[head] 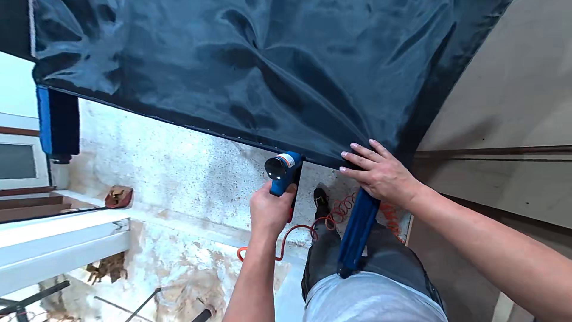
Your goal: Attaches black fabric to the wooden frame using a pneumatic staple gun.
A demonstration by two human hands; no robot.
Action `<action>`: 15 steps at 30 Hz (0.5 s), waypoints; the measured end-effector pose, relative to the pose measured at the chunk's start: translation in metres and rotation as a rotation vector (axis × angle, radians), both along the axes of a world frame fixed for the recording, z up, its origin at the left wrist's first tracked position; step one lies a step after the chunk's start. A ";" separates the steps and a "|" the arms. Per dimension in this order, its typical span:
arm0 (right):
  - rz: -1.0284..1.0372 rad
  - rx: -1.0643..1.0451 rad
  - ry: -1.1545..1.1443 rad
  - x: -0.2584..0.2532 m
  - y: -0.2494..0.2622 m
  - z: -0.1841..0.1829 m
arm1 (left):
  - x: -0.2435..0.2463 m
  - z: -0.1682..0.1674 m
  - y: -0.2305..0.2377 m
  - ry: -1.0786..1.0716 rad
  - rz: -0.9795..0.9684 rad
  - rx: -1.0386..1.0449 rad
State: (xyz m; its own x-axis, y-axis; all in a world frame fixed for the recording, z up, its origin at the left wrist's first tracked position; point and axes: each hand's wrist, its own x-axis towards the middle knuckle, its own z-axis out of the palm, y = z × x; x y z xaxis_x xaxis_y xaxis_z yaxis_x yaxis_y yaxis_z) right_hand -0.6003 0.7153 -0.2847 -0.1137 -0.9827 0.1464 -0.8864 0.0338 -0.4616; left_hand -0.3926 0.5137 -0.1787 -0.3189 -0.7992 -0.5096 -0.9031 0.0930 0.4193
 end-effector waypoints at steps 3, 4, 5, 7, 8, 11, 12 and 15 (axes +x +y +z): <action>0.011 -0.034 -0.022 -0.010 0.021 -0.001 | -0.009 0.002 0.025 -0.005 0.007 -0.011; 0.020 -0.042 -0.030 -0.013 0.028 -0.003 | -0.012 0.003 0.033 -0.010 0.000 -0.009; 0.031 -0.041 -0.034 -0.016 0.035 -0.004 | -0.015 0.004 0.040 -0.018 -0.003 0.000; 0.042 -0.040 -0.015 -0.021 0.047 -0.006 | -0.021 0.006 0.054 -0.042 -0.004 0.020; 0.040 -0.045 -0.007 -0.024 0.052 -0.006 | -0.024 0.007 0.062 -0.053 -0.004 0.025; 0.019 -0.044 0.000 -0.032 0.066 -0.007 | -0.031 0.009 0.082 -0.074 -0.022 0.021; 0.012 -0.050 -0.003 -0.033 0.070 -0.008 | -0.032 0.009 0.088 -0.083 -0.037 0.023; -0.014 -0.061 -0.001 -0.031 0.080 -0.008 | -0.035 0.008 0.103 -0.088 -0.068 0.028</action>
State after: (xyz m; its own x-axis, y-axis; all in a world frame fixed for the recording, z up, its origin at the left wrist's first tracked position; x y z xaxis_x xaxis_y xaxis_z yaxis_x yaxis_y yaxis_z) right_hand -0.6316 0.7948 -0.2929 -0.1277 -0.9701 0.2062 -0.8854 0.0178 -0.4645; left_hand -0.4276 0.6170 -0.1712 -0.3252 -0.7620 -0.5600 -0.9284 0.1447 0.3423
